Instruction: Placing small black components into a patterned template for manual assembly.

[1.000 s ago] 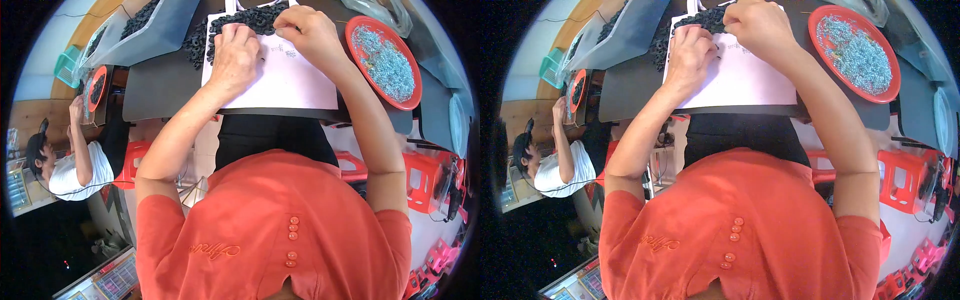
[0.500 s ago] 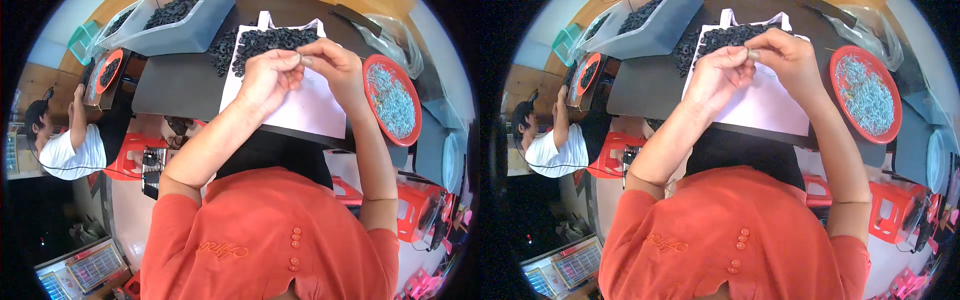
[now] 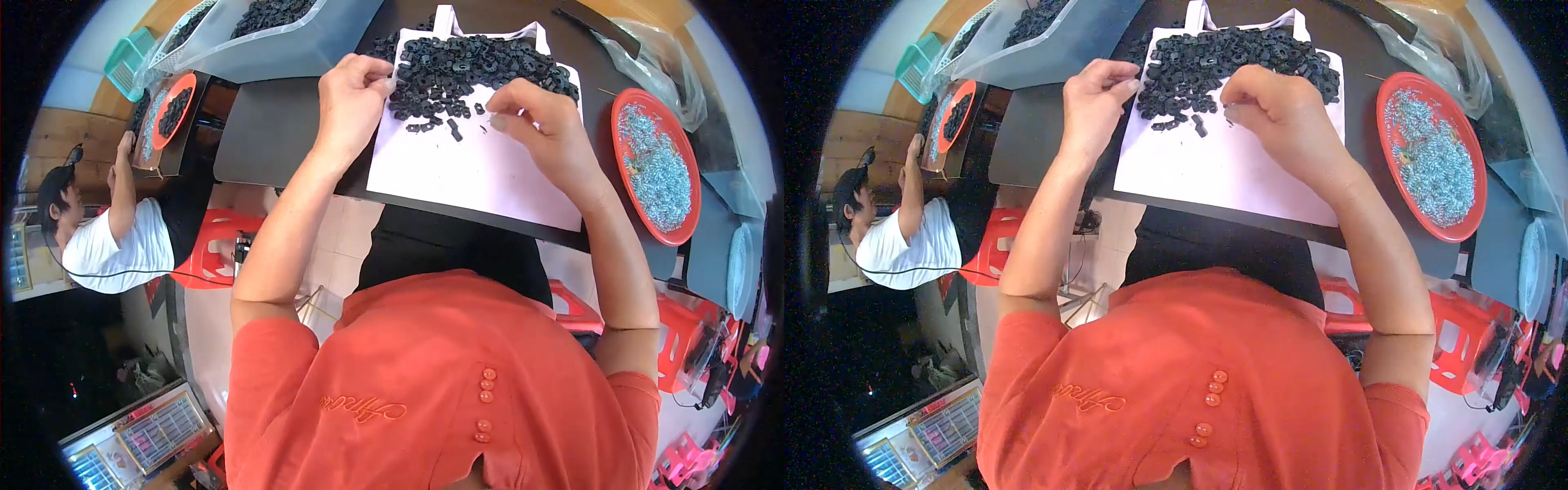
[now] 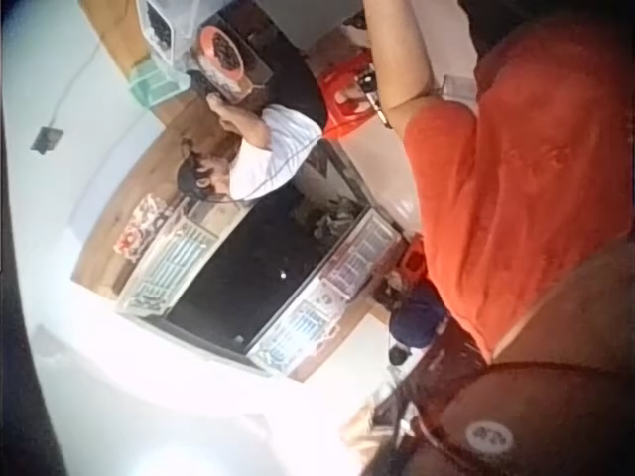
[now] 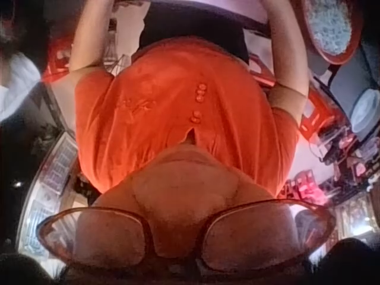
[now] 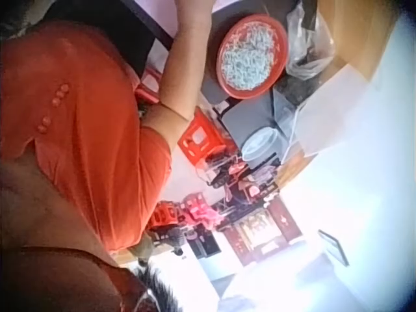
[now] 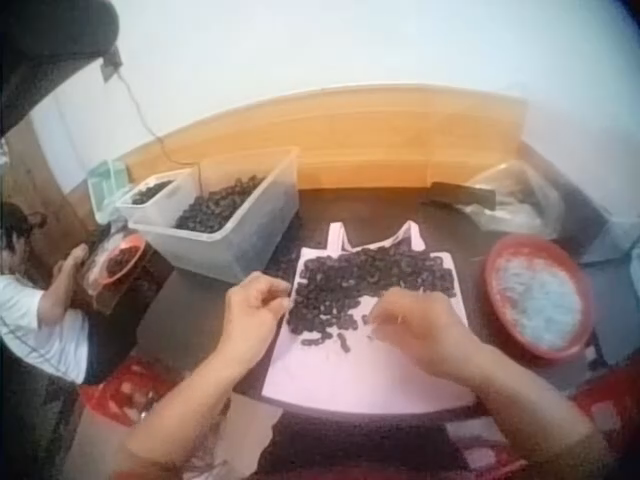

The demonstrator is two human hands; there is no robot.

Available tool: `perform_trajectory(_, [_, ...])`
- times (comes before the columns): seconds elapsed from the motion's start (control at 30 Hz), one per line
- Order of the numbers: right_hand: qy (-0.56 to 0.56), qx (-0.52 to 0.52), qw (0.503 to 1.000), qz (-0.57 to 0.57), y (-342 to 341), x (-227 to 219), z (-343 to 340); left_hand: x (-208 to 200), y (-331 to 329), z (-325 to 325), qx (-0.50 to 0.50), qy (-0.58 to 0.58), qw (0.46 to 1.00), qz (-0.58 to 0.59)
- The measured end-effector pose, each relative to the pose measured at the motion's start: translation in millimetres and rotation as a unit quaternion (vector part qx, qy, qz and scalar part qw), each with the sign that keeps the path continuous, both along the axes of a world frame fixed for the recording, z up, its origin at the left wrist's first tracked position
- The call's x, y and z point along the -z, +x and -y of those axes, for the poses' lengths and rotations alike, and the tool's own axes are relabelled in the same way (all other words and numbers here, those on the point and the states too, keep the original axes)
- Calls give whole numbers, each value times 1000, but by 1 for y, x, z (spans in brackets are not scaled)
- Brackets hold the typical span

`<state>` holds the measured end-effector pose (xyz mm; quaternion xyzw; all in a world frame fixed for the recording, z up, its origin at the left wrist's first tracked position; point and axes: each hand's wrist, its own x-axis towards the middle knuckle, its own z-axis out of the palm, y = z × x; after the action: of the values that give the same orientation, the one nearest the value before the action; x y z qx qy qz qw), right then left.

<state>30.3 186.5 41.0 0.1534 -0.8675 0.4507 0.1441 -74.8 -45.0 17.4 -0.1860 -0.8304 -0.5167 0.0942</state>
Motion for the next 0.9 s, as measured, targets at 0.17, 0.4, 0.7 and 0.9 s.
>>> perform_trajectory(0.17, [99,-28,995,3,0,10,0,-4,-2,-14,14,-202,972,-117])
perform_trajectory(0.4, [174,-46,983,-44,2,7,0,1,0,-29,62,-168,982,-58])
perform_trajectory(0.7, [163,-49,985,-39,3,9,-3,7,-4,-40,76,-179,970,-147])
perform_trajectory(0.9, [38,4,999,-28,0,6,-7,-7,19,-46,102,13,988,-115])
